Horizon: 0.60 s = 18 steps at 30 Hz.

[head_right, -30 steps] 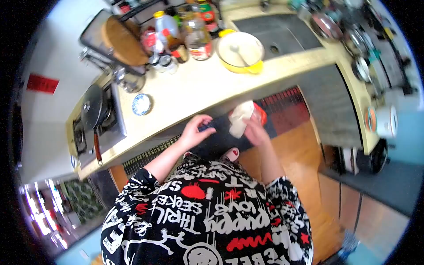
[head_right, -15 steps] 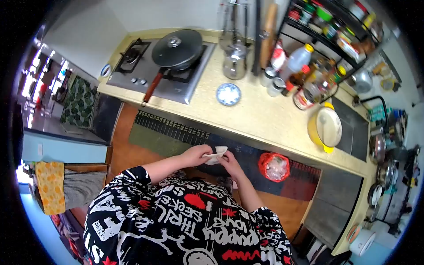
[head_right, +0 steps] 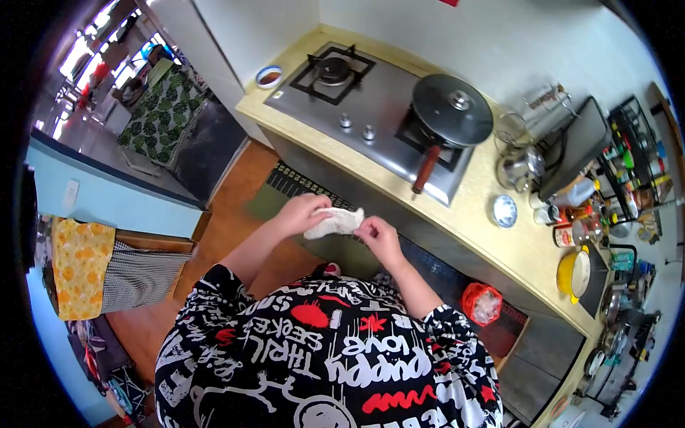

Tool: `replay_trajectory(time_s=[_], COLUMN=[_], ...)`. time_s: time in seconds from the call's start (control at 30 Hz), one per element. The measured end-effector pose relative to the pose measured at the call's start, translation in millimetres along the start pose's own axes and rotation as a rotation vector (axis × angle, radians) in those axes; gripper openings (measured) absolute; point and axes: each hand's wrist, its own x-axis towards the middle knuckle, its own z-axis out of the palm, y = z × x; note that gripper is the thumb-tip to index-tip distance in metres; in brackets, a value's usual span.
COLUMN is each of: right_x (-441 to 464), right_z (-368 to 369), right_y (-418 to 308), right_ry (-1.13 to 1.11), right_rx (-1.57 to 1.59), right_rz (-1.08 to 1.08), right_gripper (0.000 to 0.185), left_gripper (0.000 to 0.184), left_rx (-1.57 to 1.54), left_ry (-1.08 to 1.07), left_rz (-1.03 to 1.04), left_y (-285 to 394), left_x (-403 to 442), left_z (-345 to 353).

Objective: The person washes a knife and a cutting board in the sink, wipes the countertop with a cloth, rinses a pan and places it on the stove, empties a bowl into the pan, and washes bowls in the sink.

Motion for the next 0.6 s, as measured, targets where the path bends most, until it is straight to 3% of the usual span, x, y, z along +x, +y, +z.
replay_trajectory(time_s=[0.17,0.23,0.37,0.4,0.43,0.53,0.6], right_x=[84.2,116.2,173.0,184.4,198.1,233.8,252.7], right_z=[60.7,73.7,99.4,104.3,106.5,113.3,115.2], right_y=[-57.9,-73.2,-80.6,-75.3,-70.0,-71.8,-68.9], right_ry=[0.006,0.031,0.03,-0.029,-0.152,-0.192,-0.236], right_rx=[-0.121,-0.326,-0.257,-0.175,-0.025,0.103,0.106], right_rz=[-0.053,-0.261,-0.319,-0.194,-0.035,-0.004,-0.018], right_gripper=[0.014,0.015,0.016,0.015,0.016,0.021,0.032], left_gripper=[0.033,0.032,0.02,0.016,0.016,0.017,0.016], left_rx=[0.007,0.085,0.133,0.115,0.006,-0.345,-0.426], left_ry=[-0.094,-0.05,0.083,0.158,0.136,0.007,0.024], left_rz=[-0.085,0.041,0.019,0.124,0.014,-0.321,-0.293], left_y=[-66.5,-114.7,-169.6,-180.3,-189.6,-221.5,-244.6], left_x=[-17.2,-19.8,-15.4,-11.5,-7.9,-0.7,4.6], left_z=[-101.4,-117.4,-149.4,-156.2,-161.9,-168.9,-175.0])
